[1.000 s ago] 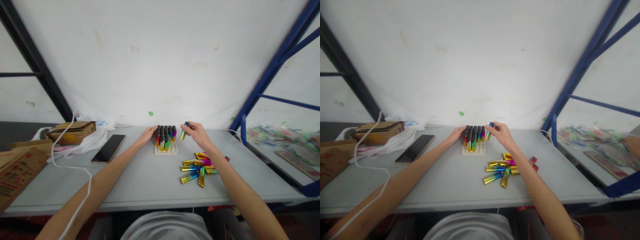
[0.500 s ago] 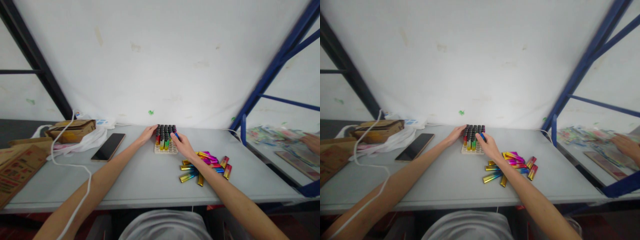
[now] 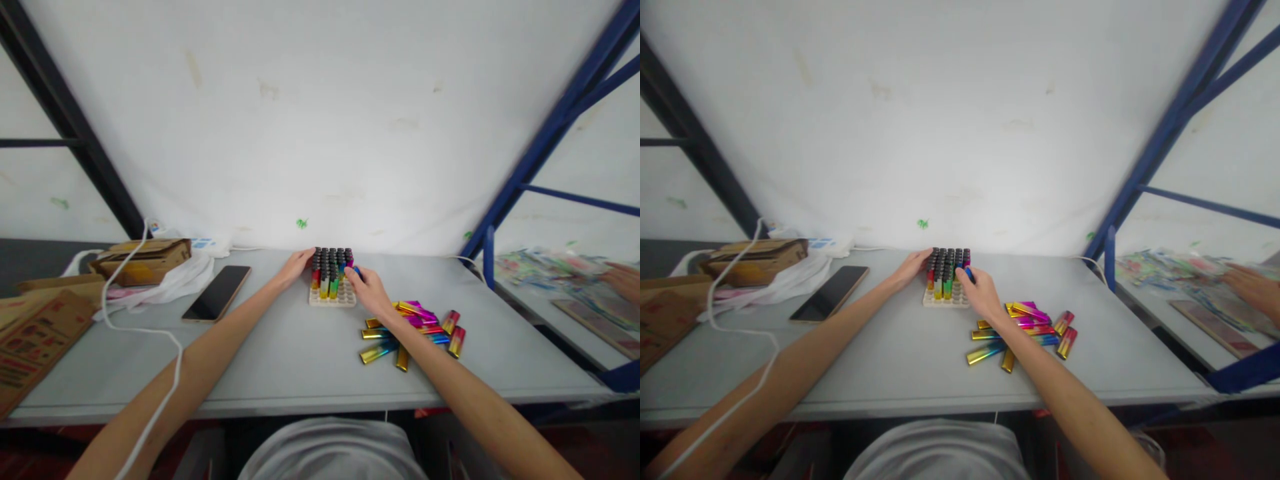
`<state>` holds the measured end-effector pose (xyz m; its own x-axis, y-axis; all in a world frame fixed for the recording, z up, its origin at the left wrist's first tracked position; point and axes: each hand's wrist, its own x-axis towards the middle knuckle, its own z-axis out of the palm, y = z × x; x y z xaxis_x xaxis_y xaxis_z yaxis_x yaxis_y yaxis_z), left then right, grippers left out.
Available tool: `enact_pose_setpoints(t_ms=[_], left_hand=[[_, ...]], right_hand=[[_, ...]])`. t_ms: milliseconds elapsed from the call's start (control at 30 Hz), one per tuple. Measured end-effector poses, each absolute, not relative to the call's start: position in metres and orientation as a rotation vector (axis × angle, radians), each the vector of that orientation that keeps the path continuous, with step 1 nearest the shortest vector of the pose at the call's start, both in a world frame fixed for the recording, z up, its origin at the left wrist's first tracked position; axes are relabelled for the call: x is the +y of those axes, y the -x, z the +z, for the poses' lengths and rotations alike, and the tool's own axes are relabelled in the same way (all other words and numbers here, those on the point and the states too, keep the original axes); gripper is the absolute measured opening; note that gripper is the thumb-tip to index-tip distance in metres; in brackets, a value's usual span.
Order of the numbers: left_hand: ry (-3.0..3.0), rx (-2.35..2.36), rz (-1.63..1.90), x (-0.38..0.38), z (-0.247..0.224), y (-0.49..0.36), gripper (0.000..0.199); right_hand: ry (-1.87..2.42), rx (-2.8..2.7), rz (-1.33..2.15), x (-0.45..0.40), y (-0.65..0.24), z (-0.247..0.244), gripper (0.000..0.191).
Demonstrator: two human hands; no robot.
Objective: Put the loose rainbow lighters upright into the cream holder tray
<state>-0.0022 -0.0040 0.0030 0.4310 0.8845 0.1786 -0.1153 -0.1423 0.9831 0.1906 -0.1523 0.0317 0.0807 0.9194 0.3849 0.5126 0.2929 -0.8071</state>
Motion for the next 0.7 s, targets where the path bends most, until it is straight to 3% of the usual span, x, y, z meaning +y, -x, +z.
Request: enact_pose_setpoints(t_ms=[167, 367, 567, 700], left_hand=[[-1.433, 0.725, 1.005, -0.005, 0.004, 0.002, 0.06], [-1.427, 0.741, 1.001, -0.008, 0.007, 0.002, 0.06], [-1.432, 0.743, 1.018, -0.01, 0.008, 0.002, 0.058], [-1.441, 0.755, 1.01, -0.01, 0.008, 0.003, 0.058]], right_hand=[[1.334, -1.672, 0.423, -0.155, -0.2, 0.039, 0.042], [1.375, -1.652, 0.316, -0.155, -0.202, 0.041, 0.053], [1.33, -1.615, 0.355, -0.158, -0.195, 0.038, 0.039], [1.321, -1.638, 0.319, -0.158, -0.197, 0.038, 0.043]])
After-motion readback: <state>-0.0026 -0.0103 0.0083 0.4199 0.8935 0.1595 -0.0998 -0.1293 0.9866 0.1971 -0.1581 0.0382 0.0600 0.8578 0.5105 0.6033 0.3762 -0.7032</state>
